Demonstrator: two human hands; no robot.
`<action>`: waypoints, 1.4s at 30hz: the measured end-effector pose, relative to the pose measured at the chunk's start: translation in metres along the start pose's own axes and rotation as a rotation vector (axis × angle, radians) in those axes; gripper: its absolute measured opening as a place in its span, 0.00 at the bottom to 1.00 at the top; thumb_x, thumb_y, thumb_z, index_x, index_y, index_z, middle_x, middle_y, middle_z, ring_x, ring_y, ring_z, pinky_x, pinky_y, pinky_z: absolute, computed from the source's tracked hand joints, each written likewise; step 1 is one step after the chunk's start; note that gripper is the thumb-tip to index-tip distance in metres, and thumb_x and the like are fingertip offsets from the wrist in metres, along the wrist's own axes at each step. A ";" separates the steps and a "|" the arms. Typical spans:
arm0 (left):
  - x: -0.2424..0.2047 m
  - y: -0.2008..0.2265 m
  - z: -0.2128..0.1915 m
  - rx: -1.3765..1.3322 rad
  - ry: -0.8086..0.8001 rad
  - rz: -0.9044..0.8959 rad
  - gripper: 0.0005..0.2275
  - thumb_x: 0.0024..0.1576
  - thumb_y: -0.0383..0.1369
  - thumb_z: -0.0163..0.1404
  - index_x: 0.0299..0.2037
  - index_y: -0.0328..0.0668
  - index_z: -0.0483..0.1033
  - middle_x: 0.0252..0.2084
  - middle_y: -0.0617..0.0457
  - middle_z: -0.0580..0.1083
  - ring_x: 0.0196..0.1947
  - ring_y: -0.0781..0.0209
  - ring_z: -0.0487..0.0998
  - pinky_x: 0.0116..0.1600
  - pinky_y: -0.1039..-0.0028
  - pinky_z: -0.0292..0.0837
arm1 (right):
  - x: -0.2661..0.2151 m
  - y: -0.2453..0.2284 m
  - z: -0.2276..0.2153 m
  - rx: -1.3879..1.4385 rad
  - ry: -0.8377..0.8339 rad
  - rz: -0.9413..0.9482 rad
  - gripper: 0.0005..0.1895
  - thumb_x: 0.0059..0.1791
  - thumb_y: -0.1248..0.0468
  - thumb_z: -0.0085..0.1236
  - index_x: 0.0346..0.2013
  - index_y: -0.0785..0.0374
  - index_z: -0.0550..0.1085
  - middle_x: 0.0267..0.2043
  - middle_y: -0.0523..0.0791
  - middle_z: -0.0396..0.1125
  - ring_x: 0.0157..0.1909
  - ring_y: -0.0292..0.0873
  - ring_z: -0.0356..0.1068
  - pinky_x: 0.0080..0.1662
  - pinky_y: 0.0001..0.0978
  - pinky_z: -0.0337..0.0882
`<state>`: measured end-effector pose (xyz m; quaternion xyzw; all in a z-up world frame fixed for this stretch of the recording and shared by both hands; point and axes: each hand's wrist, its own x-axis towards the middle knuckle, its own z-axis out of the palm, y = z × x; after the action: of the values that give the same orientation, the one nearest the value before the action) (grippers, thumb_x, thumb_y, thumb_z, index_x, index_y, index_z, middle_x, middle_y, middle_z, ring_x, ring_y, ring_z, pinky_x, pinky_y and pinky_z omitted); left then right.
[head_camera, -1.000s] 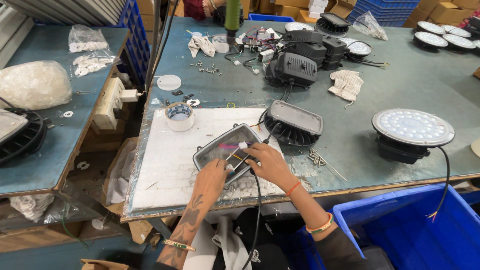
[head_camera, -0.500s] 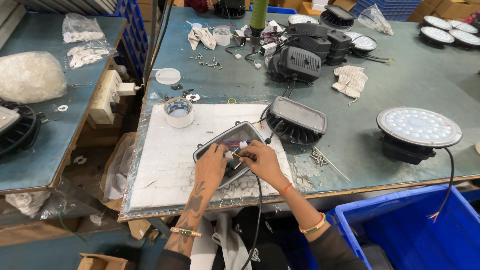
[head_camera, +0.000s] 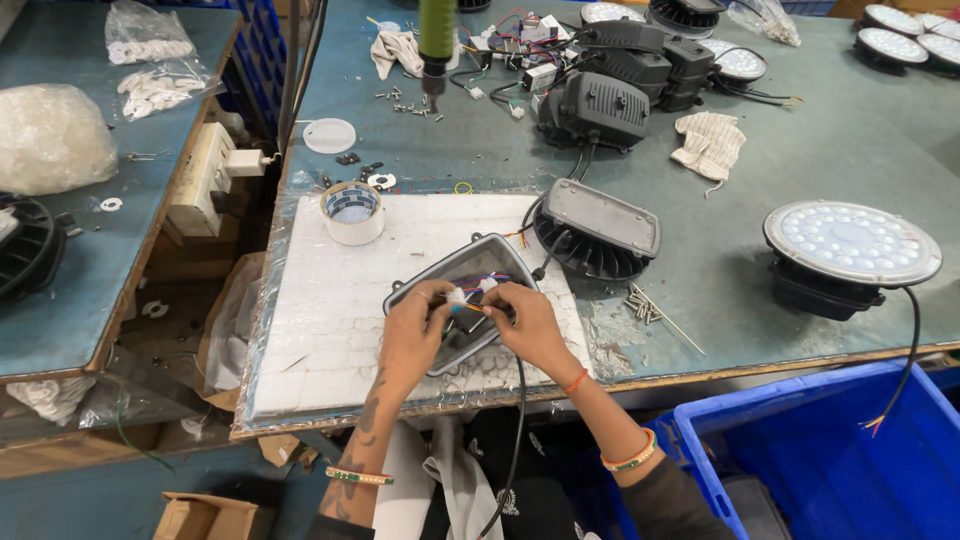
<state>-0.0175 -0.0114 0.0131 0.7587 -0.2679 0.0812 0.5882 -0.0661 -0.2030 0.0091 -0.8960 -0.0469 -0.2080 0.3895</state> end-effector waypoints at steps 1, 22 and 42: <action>0.000 0.002 -0.001 0.049 -0.058 -0.058 0.09 0.58 0.27 0.52 0.48 0.39 0.76 0.35 0.45 0.79 0.33 0.51 0.81 0.40 0.66 0.74 | 0.000 0.000 0.001 -0.003 0.007 -0.023 0.06 0.46 0.71 0.61 0.38 0.64 0.78 0.32 0.45 0.73 0.31 0.42 0.71 0.33 0.33 0.69; -0.009 -0.007 0.009 0.415 -0.136 0.072 0.11 0.54 0.32 0.56 0.45 0.43 0.76 0.46 0.49 0.76 0.42 0.45 0.78 0.43 0.59 0.73 | -0.002 0.005 -0.004 0.058 -0.018 -0.108 0.05 0.45 0.69 0.63 0.34 0.67 0.76 0.32 0.46 0.71 0.34 0.44 0.73 0.36 0.34 0.71; -0.005 0.001 -0.002 0.132 -0.207 -0.051 0.12 0.54 0.28 0.57 0.48 0.44 0.80 0.42 0.48 0.77 0.42 0.56 0.81 0.45 0.69 0.77 | 0.003 0.003 0.003 -0.044 -0.032 -0.034 0.08 0.38 0.70 0.65 0.28 0.66 0.74 0.27 0.46 0.70 0.31 0.45 0.70 0.36 0.38 0.70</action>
<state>-0.0214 -0.0080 0.0124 0.8066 -0.3020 0.0047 0.5082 -0.0616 -0.2033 0.0067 -0.9066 -0.0640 -0.2011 0.3654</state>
